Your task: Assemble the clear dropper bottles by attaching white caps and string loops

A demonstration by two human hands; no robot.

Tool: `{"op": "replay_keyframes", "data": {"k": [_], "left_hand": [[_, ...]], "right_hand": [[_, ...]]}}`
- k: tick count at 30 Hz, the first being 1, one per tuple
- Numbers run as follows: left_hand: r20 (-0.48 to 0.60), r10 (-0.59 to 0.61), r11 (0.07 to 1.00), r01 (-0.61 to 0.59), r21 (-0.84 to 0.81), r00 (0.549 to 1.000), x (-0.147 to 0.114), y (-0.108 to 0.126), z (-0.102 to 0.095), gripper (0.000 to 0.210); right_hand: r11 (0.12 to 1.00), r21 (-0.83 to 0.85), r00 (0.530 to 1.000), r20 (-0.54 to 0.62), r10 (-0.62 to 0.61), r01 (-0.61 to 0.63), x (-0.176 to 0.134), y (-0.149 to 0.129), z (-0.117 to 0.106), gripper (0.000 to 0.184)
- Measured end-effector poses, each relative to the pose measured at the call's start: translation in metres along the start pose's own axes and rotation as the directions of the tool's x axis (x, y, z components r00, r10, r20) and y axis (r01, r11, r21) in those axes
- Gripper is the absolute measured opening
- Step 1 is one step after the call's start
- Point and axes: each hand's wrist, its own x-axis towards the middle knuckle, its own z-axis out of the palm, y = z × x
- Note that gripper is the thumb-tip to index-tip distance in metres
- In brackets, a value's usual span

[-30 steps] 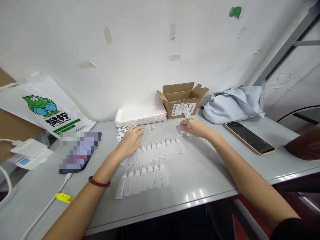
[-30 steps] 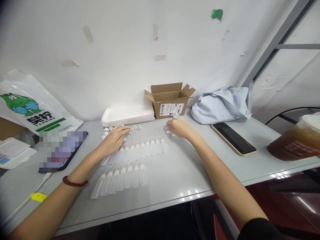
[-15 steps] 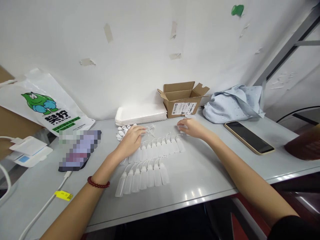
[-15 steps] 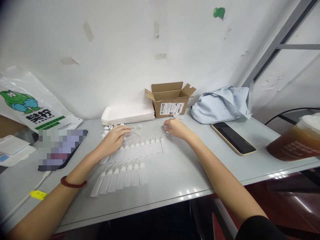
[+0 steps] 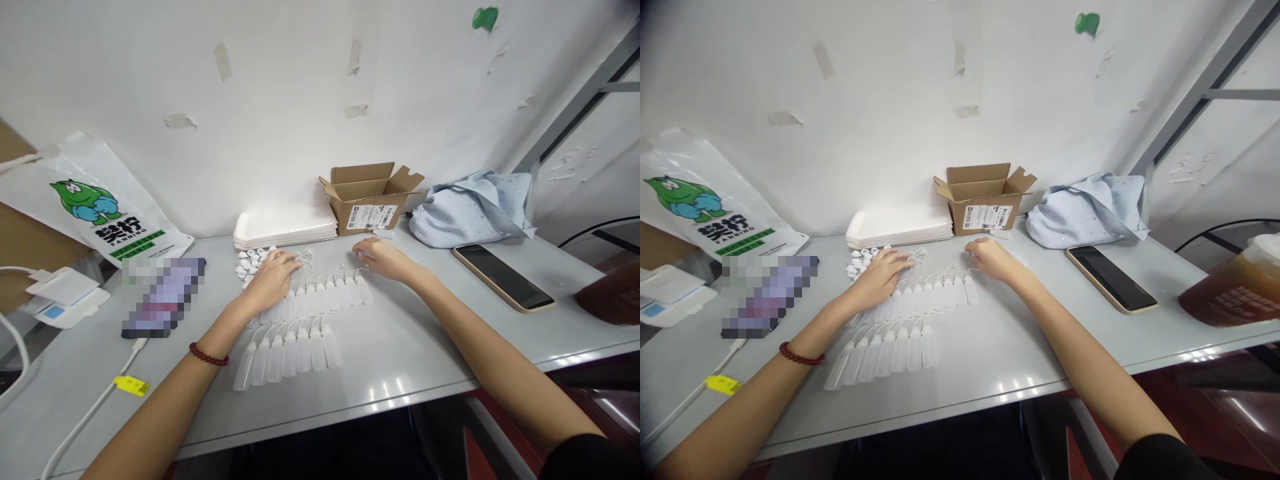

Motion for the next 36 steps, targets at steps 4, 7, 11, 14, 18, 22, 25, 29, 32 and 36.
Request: {"op": "replay_keyframes", "data": {"k": [4, 7, 11, 14, 18, 22, 25, 29, 32, 36], "left_hand": [[-0.003, 0.002, 1.000, -0.002, -0.011, 1.000, 0.001, 0.000, 0.001, 0.041], [-0.021, -0.005, 1.000, 0.004, -0.025, 1.000, 0.001, 0.000, -0.001, 0.041], [-0.068, -0.028, 0.999, 0.025, -0.045, 0.997, 0.002, 0.002, -0.006, 0.042], [-0.102, -0.048, 0.997, 0.041, -0.061, 0.994, 0.001, 0.006, -0.010, 0.042], [-0.119, -0.058, 0.995, 0.048, -0.084, 0.991, -0.001, 0.011, -0.012, 0.040], [-0.148, -0.086, 0.989, 0.067, -0.132, 0.985, -0.003, 0.018, -0.016, 0.038], [-0.195, -0.155, 0.968, 0.110, -0.226, 0.968, -0.004, 0.024, -0.022, 0.036], [-0.219, -0.274, 0.914, 0.182, -0.363, 0.936, -0.005, 0.034, -0.028, 0.032], [-0.193, -0.327, 0.863, 0.209, -0.459, 0.925, -0.007, 0.040, -0.030, 0.025], [-0.162, -0.391, 0.752, 0.213, -0.624, 0.906, -0.008, 0.047, -0.030, 0.016]], "right_hand": [[1.000, -0.001, 0.999, -0.032, -0.012, 0.012, 0.000, -0.002, 0.000, 0.030], [1.000, 0.017, 0.998, -0.064, -0.021, 0.022, 0.001, -0.002, -0.001, 0.030], [1.000, -0.001, 0.993, -0.116, 0.012, -0.012, 0.001, 0.001, -0.005, 0.026], [0.997, -0.006, 0.991, -0.106, 0.076, -0.077, -0.001, 0.004, -0.010, 0.026], [0.990, 0.005, 0.989, -0.023, 0.144, -0.144, -0.002, 0.005, -0.012, 0.028], [0.993, -0.024, 0.993, -0.022, 0.118, -0.118, 0.000, 0.006, -0.003, 0.031], [0.989, -0.073, 0.992, -0.002, 0.129, -0.128, 0.003, 0.007, 0.003, 0.032], [0.986, -0.086, 0.990, -0.002, 0.141, -0.141, 0.004, 0.007, 0.006, 0.033], [0.986, -0.092, 0.990, -0.021, 0.140, -0.141, 0.004, 0.007, 0.007, 0.032], [0.992, -0.082, 0.987, -0.136, 0.080, -0.092, 0.004, 0.006, 0.007, 0.027]]}}
